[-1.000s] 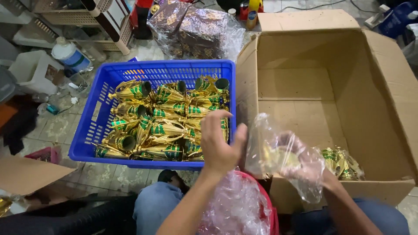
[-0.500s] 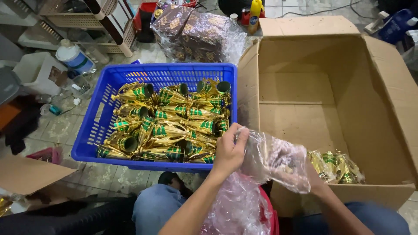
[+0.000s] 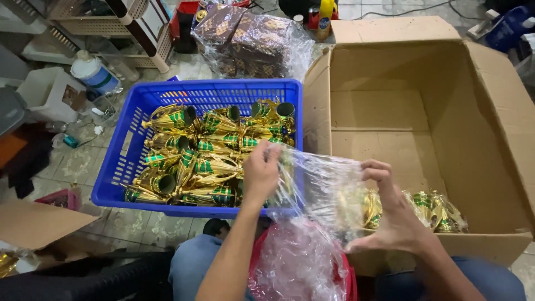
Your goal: The person picks up gold trophies from a blue basket and places them into clear plastic bags before putting the bagged trophies into a large cardboard box.
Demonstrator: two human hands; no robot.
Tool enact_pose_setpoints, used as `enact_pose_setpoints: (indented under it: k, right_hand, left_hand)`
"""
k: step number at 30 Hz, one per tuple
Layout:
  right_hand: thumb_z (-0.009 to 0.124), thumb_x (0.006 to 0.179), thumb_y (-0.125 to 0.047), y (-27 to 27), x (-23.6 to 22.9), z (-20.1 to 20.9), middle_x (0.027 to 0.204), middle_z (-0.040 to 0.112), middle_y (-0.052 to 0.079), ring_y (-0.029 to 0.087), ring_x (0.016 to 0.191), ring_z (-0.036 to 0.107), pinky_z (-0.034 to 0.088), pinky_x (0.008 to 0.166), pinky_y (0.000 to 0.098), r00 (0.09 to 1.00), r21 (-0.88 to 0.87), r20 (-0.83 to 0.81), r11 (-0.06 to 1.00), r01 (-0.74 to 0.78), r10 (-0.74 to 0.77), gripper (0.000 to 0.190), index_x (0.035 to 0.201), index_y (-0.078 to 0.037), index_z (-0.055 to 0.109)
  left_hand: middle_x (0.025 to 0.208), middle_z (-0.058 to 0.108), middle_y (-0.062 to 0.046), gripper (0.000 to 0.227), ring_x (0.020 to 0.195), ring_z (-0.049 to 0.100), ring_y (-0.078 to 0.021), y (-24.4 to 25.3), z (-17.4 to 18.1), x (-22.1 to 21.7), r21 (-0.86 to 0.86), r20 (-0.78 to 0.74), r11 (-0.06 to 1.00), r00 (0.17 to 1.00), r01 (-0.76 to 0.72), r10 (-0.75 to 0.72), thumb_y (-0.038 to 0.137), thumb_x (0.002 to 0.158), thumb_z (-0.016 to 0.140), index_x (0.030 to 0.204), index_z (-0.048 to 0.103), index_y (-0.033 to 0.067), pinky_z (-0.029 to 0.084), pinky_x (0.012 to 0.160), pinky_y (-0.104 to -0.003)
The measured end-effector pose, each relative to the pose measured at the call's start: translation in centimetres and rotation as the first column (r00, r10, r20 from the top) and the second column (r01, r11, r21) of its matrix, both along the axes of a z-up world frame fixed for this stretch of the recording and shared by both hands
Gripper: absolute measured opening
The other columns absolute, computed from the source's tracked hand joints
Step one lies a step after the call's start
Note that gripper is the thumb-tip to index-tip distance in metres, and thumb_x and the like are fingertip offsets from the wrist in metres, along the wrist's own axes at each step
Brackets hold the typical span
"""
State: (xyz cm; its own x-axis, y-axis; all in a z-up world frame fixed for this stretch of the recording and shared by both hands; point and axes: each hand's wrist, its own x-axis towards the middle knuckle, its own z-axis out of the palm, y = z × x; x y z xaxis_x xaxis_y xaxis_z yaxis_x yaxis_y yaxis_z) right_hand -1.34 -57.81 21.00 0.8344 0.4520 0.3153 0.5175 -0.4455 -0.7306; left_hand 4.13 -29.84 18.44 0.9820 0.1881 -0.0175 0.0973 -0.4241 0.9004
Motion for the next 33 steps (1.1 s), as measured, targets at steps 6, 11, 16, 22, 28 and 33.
enact_pose_setpoints:
  k: [6,11,16,22,28,33]
  right_hand:
    - [0.095,0.048,-0.046,-0.6,0.1,-2.0,0.131,0.055,0.008,0.023,0.113,0.058,0.056,0.097,0.0419,0.997,0.054,0.036,0.996,0.072,-0.074,0.1,0.13,-0.011,0.048]
    - [0.092,0.062,-0.023,0.4,-1.4,-1.1,0.077,0.065,-0.002,0.009,0.065,0.053,0.047,0.056,0.0233,0.954,0.176,0.074,0.946,0.273,-0.289,0.032,0.069,-0.014,0.062]
    - [0.078,0.08,0.005,1.2,-2.1,0.7,0.071,0.079,0.019,0.02,0.054,0.066,0.051,0.045,0.0292,0.749,0.275,-0.634,0.85,0.449,-0.19,0.013,0.091,0.009,0.084]
    - [0.07,0.087,-0.01,-0.8,-0.2,-2.2,0.086,0.084,0.021,0.024,0.073,0.084,0.068,0.052,0.0275,0.873,0.48,-0.482,0.855,0.195,0.071,0.038,0.123,-0.001,0.069]
    - [0.043,0.104,-0.034,-3.1,0.6,-7.6,0.131,0.06,0.015,0.027,0.124,0.059,0.052,0.108,0.0477,0.905,0.617,-0.177,0.76,-0.204,0.387,0.045,0.121,-0.007,0.075]
    - [0.077,0.063,-0.049,-1.6,0.8,-6.8,0.125,0.056,0.025,0.039,0.12,0.06,0.055,0.095,0.0646,0.831,0.763,-0.46,0.618,0.19,0.313,0.089,0.133,0.002,0.052]
  left_hand:
    - [0.063,0.051,0.002,0.022,0.048,0.04,-0.0093,-0.1,1.9,-1.1,-0.047,0.137,0.999,0.991,-0.006,0.012,0.024,0.106,0.053,0.091,0.06,0.0098,0.029,0.041,-0.028]
    - [0.058,0.052,0.005,0.025,0.042,0.042,-0.0077,-1.6,1.7,-1.9,-0.13,0.331,0.987,0.943,0.09,-0.042,0.033,0.106,0.052,0.092,0.058,0.0125,0.029,0.037,-0.025]
    - [0.054,0.045,0.007,0.021,0.04,0.034,-0.006,-2.8,1.5,-2.5,-0.142,0.445,0.979,0.893,0.148,-0.071,0.028,0.105,0.054,0.092,0.06,0.0121,0.023,0.033,-0.024]
    - [0.054,0.048,0.006,0.027,0.038,0.037,-0.0063,-3.4,1.6,-2.7,-0.019,0.56,0.971,0.808,0.236,-0.186,0.029,0.109,0.047,0.093,0.059,0.0104,0.027,0.033,-0.023]
    - [0.053,0.047,0.005,0.017,0.04,0.037,-0.0073,-4.0,2.0,-3.6,0.038,0.598,0.966,0.769,0.254,-0.226,0.02,0.106,0.053,0.094,0.059,0.01,0.028,0.034,-0.025]
    - [0.037,0.041,0.0,0.029,0.03,0.041,-0.014,-3.0,1.5,-2.3,0.093,0.59,0.994,0.801,0.057,-0.101,0.032,0.107,0.051,0.086,0.063,0.0156,0.04,0.041,-0.024]
